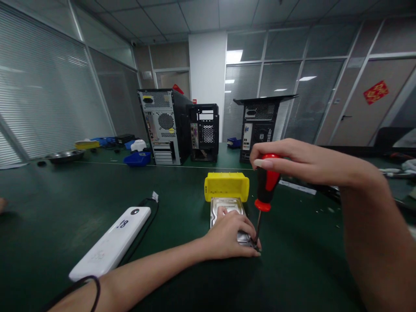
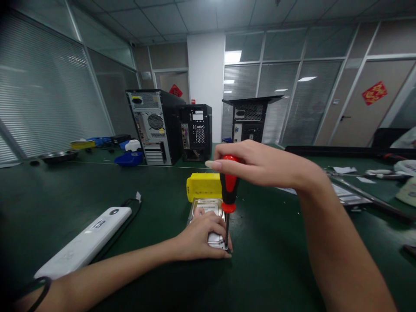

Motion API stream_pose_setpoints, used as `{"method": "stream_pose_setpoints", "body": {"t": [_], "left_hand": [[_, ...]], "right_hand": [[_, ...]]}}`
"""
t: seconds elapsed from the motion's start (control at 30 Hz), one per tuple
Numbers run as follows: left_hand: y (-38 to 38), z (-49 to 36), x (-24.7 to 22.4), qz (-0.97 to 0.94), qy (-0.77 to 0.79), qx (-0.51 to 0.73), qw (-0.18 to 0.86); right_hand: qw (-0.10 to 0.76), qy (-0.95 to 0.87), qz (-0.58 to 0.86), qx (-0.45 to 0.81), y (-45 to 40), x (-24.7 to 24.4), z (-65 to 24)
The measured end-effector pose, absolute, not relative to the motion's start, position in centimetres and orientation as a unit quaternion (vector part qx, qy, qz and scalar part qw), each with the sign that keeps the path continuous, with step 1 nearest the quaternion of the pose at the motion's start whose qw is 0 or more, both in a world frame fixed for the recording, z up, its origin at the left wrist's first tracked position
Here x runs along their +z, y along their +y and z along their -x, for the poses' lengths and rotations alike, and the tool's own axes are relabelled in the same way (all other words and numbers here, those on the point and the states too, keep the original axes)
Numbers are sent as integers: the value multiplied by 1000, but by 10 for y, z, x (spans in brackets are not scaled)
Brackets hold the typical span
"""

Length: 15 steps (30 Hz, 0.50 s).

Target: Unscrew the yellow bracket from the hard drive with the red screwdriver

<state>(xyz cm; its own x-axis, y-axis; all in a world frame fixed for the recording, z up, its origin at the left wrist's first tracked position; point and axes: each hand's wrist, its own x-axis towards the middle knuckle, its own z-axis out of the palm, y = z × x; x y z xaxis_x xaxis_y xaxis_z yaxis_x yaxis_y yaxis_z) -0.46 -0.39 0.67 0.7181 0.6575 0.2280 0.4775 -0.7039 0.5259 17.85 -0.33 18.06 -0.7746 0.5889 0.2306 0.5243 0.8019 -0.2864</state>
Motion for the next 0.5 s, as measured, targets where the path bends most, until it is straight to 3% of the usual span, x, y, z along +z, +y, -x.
{"method": "stream_pose_setpoints", "body": {"t": [0.27,0.5], "left_hand": [[-4,5,8,-900,316,200,225],[-4,4,8,-899,317,199,229]], "right_hand": [[136,-940,235,208,-4,183,-185],[143,-943,270,135,-3,182,-180]]}}
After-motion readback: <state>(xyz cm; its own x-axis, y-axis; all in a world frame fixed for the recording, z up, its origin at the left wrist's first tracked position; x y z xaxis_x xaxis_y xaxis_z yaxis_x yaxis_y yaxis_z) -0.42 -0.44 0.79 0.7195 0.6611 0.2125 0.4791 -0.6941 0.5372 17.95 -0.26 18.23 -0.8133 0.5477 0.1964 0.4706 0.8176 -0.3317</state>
